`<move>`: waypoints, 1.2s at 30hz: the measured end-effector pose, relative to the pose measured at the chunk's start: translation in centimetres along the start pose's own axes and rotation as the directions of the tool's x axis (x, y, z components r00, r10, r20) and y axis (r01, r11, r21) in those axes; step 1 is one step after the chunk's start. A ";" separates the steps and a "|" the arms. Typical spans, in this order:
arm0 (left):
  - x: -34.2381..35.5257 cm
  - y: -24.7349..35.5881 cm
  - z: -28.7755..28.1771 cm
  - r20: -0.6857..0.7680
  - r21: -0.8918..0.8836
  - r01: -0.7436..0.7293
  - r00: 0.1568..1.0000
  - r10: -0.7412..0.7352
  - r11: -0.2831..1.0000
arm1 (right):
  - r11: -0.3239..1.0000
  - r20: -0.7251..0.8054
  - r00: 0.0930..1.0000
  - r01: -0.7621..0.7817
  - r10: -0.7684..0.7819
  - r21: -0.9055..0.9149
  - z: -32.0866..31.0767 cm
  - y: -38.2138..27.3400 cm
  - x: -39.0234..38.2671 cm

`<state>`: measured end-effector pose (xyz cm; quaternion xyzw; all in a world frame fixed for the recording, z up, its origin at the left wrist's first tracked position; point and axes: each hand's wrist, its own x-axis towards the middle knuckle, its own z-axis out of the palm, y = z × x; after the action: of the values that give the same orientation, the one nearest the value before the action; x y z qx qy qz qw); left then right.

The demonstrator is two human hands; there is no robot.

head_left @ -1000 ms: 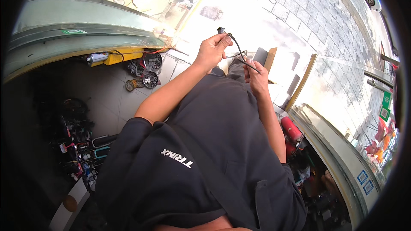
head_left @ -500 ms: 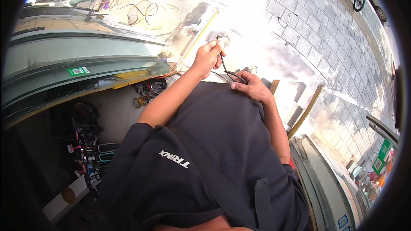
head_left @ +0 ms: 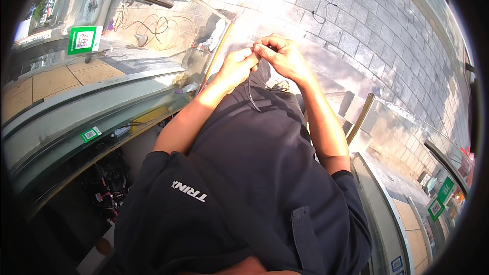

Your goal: The person sits on a cushioned surface on a sidewalk and uses wire cutters to strip wires and a multimeter to test a small electronic component. They repeatedly strip and test the wires while handling the component.

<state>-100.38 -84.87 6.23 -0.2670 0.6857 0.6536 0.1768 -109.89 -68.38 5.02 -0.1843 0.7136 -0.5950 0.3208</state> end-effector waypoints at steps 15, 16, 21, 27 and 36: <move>23.8 1.8 -4.2 0.049 -0.307 -0.156 0.983 0.180 0.939 | 0.953 -0.464 0.884 0.091 0.056 0.288 -2.4 6.7 20.3; 25.3 2.0 -5.2 0.077 -0.304 -0.132 0.984 0.163 0.944 | 0.952 -0.445 0.890 0.048 0.096 0.302 -2.4 6.6 21.6; 29.9 4.1 -7.6 0.050 -0.293 -0.020 0.998 0.036 0.956 | 0.958 -0.376 0.912 -0.059 0.166 0.281 -4.0 5.7 26.3; 37.8 2.2 -7.4 -0.079 -0.354 -0.153 0.988 0.134 0.922 | 0.999 -0.198 0.980 -0.021 0.029 0.042 -7.7 7.5 35.3; 52.6 5.2 -5.1 -0.149 -0.015 -0.210 0.967 0.206 0.978 | 0.993 -0.261 0.965 -0.001 0.031 0.115 -16.0 17.5 46.9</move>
<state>-144.69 -97.02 -20.30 -0.2438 0.7110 0.6575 0.0522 -152.74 -83.04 -21.71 -0.0796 0.7162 -0.6512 0.2381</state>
